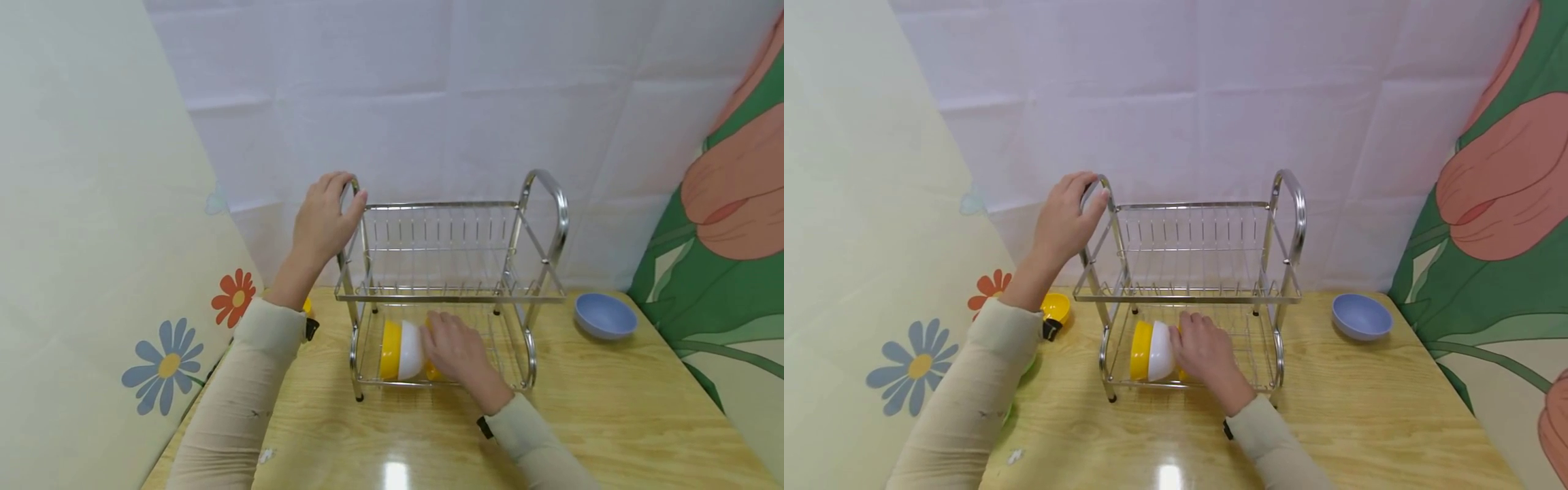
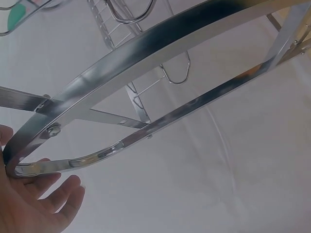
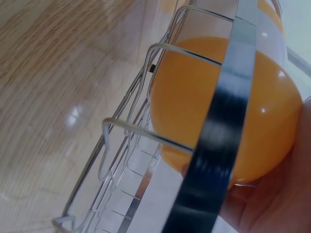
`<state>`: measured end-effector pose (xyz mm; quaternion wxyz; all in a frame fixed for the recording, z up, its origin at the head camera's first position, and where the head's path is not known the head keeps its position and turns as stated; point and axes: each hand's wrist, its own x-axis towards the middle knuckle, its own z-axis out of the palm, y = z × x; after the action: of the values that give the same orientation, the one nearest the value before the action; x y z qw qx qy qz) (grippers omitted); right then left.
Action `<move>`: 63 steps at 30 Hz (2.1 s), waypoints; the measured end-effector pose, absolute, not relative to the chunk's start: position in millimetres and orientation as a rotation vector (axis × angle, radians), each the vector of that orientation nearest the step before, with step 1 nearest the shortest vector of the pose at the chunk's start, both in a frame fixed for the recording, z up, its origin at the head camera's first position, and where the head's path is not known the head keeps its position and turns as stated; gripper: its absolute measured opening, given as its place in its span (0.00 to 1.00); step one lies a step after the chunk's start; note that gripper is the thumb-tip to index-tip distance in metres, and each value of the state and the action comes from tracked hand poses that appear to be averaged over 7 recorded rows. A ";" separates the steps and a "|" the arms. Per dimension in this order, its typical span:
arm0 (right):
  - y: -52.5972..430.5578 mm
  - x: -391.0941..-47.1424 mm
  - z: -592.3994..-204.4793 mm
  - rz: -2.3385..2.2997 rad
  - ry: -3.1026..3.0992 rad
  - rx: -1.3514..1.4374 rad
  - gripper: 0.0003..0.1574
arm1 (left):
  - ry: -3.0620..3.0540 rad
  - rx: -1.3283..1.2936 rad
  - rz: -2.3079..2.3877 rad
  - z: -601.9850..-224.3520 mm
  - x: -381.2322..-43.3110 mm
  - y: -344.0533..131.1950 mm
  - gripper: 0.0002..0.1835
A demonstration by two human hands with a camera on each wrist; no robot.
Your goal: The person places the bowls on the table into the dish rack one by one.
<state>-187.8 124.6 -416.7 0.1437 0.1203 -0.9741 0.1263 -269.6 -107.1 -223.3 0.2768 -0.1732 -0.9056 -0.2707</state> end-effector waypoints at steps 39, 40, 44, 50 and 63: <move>112.5 -193.5 -427.4 -0.021 -2.746 0.538 0.14 | -2.595 -0.405 -0.598 -219.8 -263.1 -100.7 0.33; 113.7 -193.2 -428.0 -0.107 -2.702 0.583 0.11 | -2.597 -0.407 -0.596 -219.9 -263.1 -100.4 0.33; 115.5 -192.6 -428.2 -0.161 -2.670 0.621 0.09 | -2.602 -0.406 -0.574 -219.5 -263.1 -99.4 0.33; 108.9 -194.1 -423.8 0.377 -2.909 0.288 0.29 | -2.602 -0.414 -0.564 -218.4 -263.5 -97.6 0.33; 106.7 -194.5 -423.9 0.484 -2.907 0.251 0.31 | -2.591 -0.404 -0.590 -220.3 -262.5 -97.4 0.33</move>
<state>-194.5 106.7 -423.9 0.0920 0.0846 -0.9787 0.1631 -262.5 -97.4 -220.3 0.2248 -0.1466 -0.9393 -0.2140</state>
